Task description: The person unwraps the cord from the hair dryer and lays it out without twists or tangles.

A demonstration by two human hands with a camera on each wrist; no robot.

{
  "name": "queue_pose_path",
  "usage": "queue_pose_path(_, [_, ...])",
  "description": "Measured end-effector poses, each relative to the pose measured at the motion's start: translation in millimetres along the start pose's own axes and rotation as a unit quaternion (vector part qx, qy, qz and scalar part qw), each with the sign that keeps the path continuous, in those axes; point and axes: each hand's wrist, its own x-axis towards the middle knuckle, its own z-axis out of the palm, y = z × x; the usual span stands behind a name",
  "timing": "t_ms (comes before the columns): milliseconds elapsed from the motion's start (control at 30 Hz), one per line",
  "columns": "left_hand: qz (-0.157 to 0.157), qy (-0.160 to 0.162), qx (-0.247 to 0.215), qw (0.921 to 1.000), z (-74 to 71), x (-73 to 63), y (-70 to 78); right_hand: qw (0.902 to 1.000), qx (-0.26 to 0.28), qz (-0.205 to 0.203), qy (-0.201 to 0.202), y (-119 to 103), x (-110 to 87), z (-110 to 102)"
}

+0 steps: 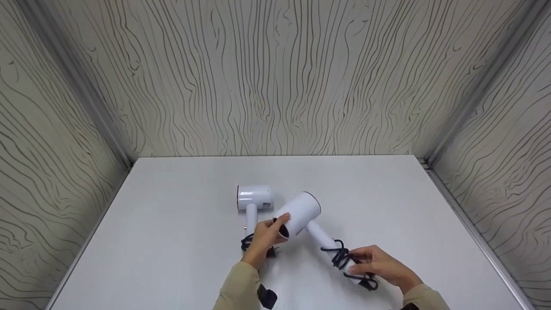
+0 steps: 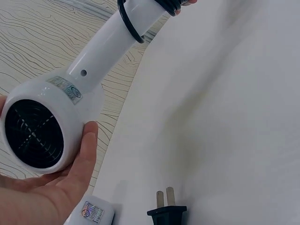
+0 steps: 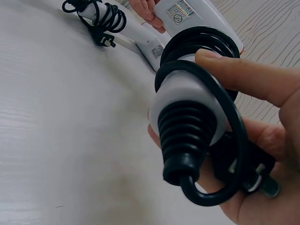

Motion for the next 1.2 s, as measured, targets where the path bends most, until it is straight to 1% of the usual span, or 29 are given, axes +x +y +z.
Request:
queue_pose_path(233, [-0.002,-0.005,-0.032,0.9995,-4.2,0.0,-4.1,0.9972,-0.074,0.016,0.001,-10,-1.5,5])
queue_pose_path(367, [-0.003,-0.008,-0.046,0.9989,-5.9,-0.5,-4.5,0.9944,-0.103,0.019,0.006,-16,-3.0,5])
queue_pose_path(467, [-0.005,-0.008,-0.044,0.9990,-6.7,-1.0,-4.0,0.9930,-0.116,0.021,0.009,-20,-3.3,6])
queue_pose_path(733, [-0.002,-0.015,-0.035,0.9993,-10.0,-3.5,-4.9,0.9850,-0.162,0.049,0.033,-24,-1.5,6])
queue_pose_path(867, [0.002,-0.020,-0.042,0.9989,-10.6,-4.4,-6.1,0.9815,-0.176,0.056,0.051,-25,-3.0,4])
queue_pose_path(1033, [0.002,-0.017,-0.051,0.9986,-10.8,-3.8,-6.0,0.9788,-0.179,0.067,0.075,-26,-6.4,0])
queue_pose_path(1100, [0.004,-0.018,-0.053,0.9984,-10.9,-3.6,-6.0,0.9793,-0.177,0.067,0.072,-26,-6.9,-2])
queue_pose_path(1200, [0.007,-0.020,-0.055,0.9983,-12.4,-4.4,-5.5,0.9819,-0.170,0.061,0.058,-26,-6.2,-4])
